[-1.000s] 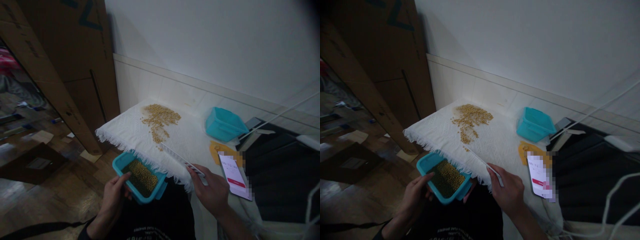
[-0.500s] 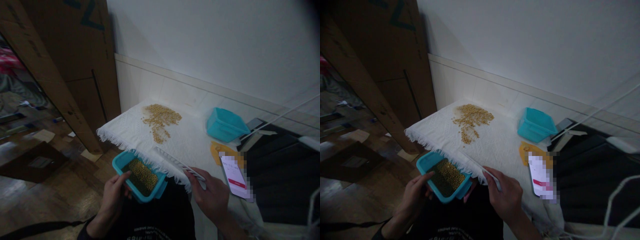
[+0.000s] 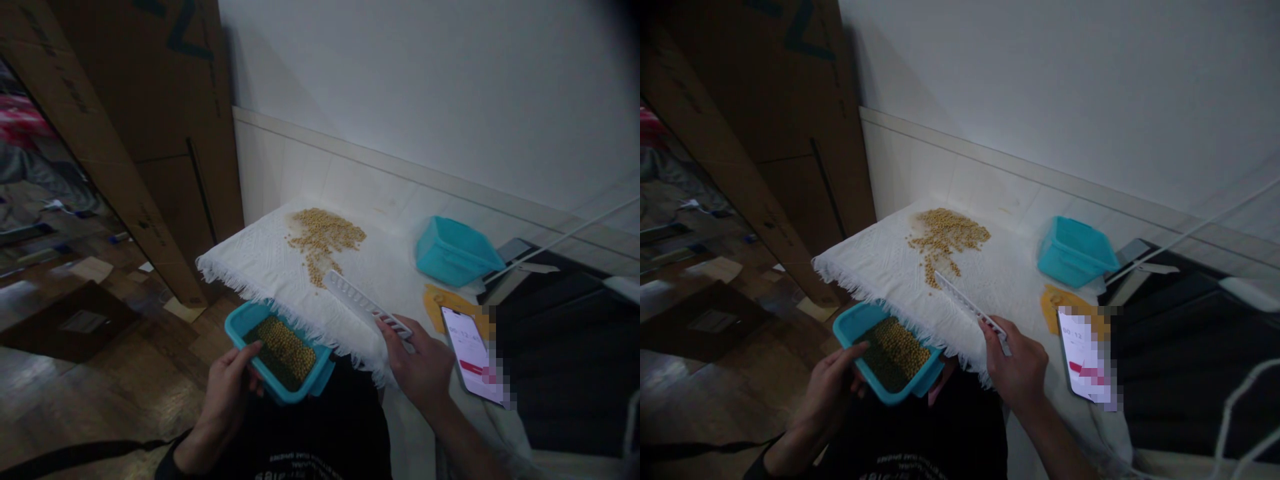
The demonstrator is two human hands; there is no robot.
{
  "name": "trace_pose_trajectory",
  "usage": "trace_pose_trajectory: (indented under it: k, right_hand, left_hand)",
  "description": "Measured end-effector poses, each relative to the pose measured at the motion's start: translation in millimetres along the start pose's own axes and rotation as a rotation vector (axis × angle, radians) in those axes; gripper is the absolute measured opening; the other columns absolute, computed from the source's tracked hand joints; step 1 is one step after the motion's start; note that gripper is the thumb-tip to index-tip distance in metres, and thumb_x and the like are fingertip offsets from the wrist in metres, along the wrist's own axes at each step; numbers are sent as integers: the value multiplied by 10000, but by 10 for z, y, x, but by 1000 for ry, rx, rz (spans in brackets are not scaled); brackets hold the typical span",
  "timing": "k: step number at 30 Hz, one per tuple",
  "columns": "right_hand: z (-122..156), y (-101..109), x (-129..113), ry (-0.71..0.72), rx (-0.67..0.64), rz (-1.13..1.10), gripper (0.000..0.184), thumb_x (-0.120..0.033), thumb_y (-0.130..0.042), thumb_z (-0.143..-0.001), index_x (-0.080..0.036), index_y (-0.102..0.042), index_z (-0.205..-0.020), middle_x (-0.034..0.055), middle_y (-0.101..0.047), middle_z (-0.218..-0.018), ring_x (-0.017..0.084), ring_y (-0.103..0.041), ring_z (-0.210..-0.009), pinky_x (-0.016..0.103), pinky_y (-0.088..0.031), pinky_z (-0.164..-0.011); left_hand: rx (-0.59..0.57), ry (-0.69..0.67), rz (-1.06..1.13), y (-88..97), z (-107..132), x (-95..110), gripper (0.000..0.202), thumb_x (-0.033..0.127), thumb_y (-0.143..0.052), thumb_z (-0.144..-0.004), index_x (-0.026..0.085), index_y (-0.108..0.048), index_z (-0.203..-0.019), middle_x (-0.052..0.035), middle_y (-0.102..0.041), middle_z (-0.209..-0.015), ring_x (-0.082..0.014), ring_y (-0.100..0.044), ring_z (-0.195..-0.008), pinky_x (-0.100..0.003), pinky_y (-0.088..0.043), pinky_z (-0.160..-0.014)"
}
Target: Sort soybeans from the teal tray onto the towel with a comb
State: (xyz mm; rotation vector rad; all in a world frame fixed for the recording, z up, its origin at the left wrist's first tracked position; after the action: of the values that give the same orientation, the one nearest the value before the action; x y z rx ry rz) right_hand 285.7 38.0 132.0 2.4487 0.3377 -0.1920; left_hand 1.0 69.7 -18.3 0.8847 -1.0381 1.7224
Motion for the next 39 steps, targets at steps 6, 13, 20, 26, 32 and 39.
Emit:
trace_pose_trajectory:
  k: [6,13,20,26,32,39]
  right_hand:
    - [-20,5,-11,32,-7,-15,284,-396,-576,-918,-167,-720,-832,20,-734,-641,143,-676,-481,202,-500,-488]
    - [-11,-16,-36,19,-35,-44,288,-408,-570,-919,-186,-729,-828,12,-736,-641,142,-678,-484,203,-513,-489]
    - [-32,-106,-67,56,-83,-25,296,-404,-528,-943,-204,-737,-877,25,-761,-725,150,-706,-551,213,-530,-546]
    - [-45,-113,-91,78,-96,-56,291,-398,-524,-955,-209,-735,-885,18,-767,-741,151,-717,-579,204,-524,-560]
    - [-61,-159,-142,77,-102,-85,285,-389,-530,-954,-211,-744,-892,21,-766,-740,155,-716,-580,214,-532,-583]
    - [-21,-167,-238,102,-114,-126,247,-352,-539,-951,-223,-744,-902,13,-773,-762,147,-722,-596,208,-548,-595]
  left_hand:
    - [-3,4,8,10,5,-2,437,443,-723,-714,191,-534,-411,32,-441,-319,-118,-436,-300,-253,-348,-370]
    - [7,-5,6,16,0,19,423,446,-733,-694,199,-517,-428,36,-446,-324,-120,-430,-298,-254,-344,-358]
    - [9,-7,14,20,-6,27,409,414,-729,-698,203,-516,-420,33,-443,-321,-121,-441,-308,-256,-353,-373]
    - [7,-3,26,18,-5,20,405,415,-733,-701,198,-533,-424,33,-445,-327,-120,-436,-311,-257,-351,-372]
    - [-5,-16,29,15,-6,29,414,423,-733,-711,188,-549,-423,31,-457,-337,-113,-436,-315,-251,-354,-376]
    - [15,-11,37,7,10,64,423,426,-754,-671,195,-526,-400,37,-435,-317,-111,-425,-301,-249,-343,-362]
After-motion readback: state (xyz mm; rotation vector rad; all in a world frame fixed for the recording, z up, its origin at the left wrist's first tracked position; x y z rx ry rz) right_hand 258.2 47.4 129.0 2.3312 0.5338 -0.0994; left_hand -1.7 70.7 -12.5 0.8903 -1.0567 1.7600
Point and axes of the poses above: each hand's wrist, its own z-axis away from the middle knuckle, its own y-axis out of the back of the hand, x = y × z, the point moved 7 cm from there along -z, towards the middle knuckle
